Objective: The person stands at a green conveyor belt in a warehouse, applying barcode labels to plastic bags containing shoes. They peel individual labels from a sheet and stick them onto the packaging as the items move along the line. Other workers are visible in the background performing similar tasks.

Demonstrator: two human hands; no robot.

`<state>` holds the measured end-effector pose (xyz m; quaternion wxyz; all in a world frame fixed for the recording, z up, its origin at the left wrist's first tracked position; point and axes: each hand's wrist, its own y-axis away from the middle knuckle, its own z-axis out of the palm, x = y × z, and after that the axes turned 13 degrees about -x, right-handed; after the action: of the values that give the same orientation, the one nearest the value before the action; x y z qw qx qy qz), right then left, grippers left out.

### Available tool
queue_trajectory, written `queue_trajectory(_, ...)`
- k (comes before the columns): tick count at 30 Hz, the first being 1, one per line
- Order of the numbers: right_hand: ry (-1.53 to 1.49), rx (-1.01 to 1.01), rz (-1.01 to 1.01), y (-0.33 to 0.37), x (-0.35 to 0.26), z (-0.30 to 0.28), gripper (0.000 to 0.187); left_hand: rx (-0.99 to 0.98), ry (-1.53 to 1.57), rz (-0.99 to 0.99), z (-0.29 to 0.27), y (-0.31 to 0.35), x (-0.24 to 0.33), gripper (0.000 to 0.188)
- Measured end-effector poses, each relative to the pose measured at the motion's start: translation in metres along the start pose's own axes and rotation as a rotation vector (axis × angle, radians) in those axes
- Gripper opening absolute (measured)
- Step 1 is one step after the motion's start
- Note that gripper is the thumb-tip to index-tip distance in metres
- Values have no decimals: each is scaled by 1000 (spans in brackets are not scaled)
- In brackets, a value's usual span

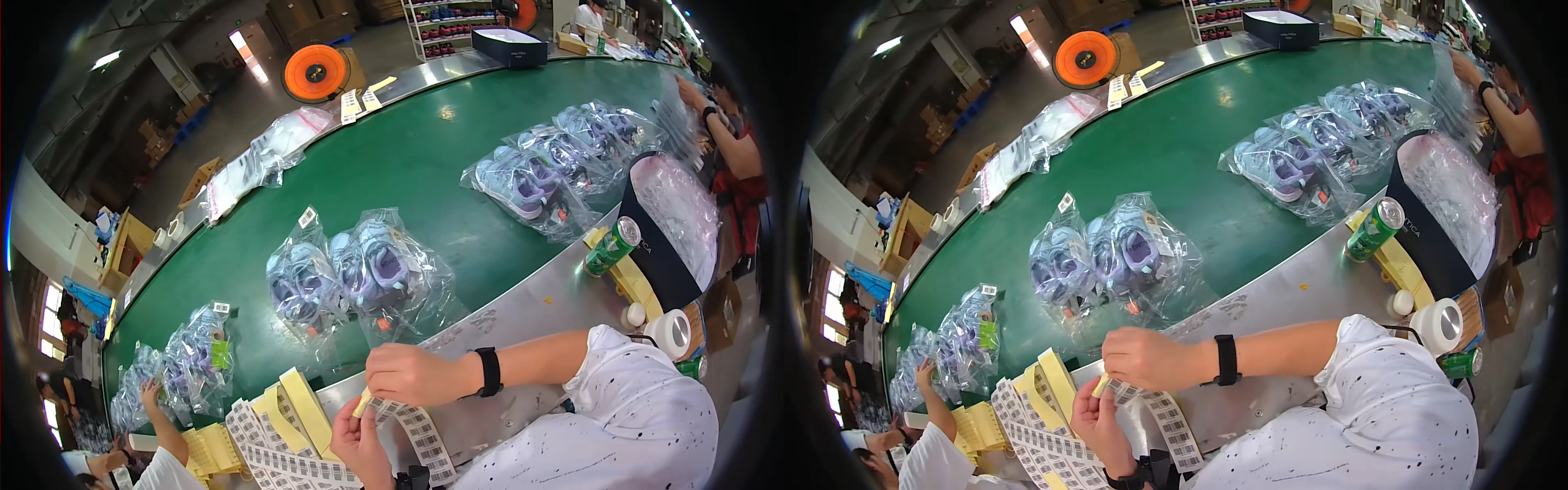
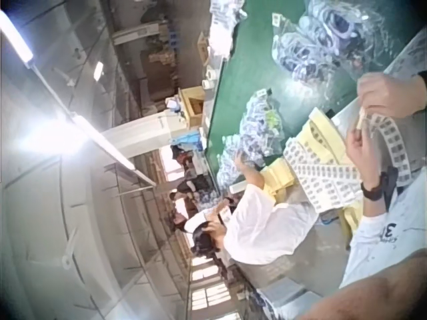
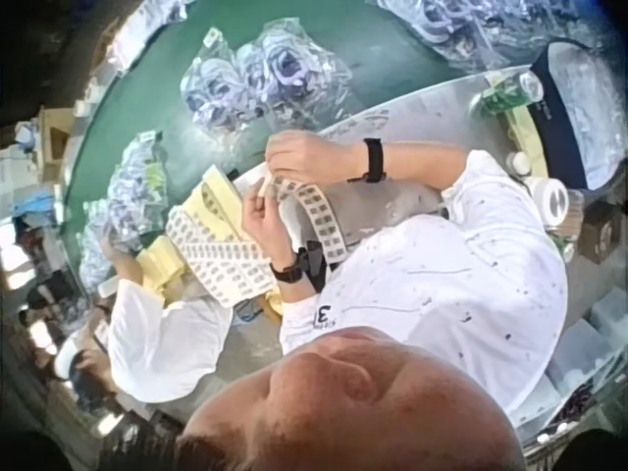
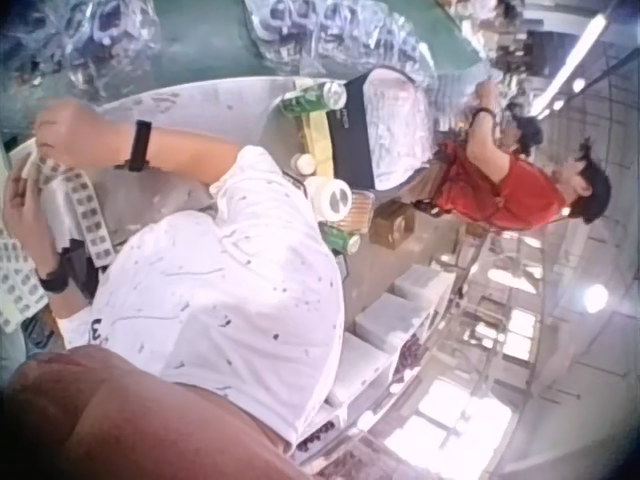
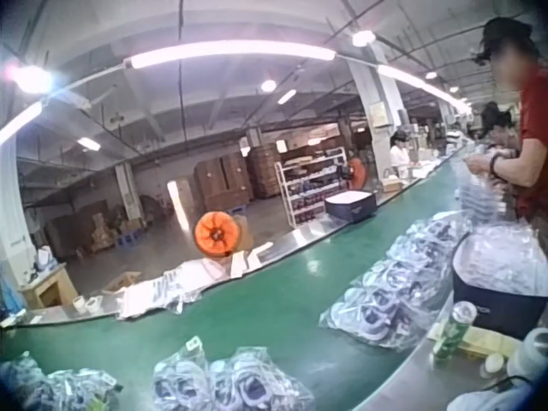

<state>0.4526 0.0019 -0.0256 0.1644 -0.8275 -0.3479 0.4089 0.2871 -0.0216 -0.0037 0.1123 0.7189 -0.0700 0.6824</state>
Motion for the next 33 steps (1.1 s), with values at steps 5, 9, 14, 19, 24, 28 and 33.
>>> queue_trajectory(5,-257,-17,126,1,4,-3,8,-51,31,0,1,-1,0,23)
queue_trajectory(9,-288,-49,118,2,4,0,7,-81,-28,-7,-7,-4,-8,22)
queue_trajectory(14,-218,25,121,2,0,10,8,-55,-37,-5,-9,-5,-10,22)
queue_trajectory(19,-353,23,142,2,3,10,9,-55,-9,34,-10,-5,-9,21)
queue_trajectory(24,-101,1,34,1,-1,9,8,-77,-20,-7,-13,-5,-9,28)
queue_trajectory(28,69,-8,-56,-2,-8,5,6,-194,102,-47,-18,-10,-9,43)
queue_trajectory(33,-378,274,311,-24,5,-49,6,-60,57,-32,-31,-15,-25,47)
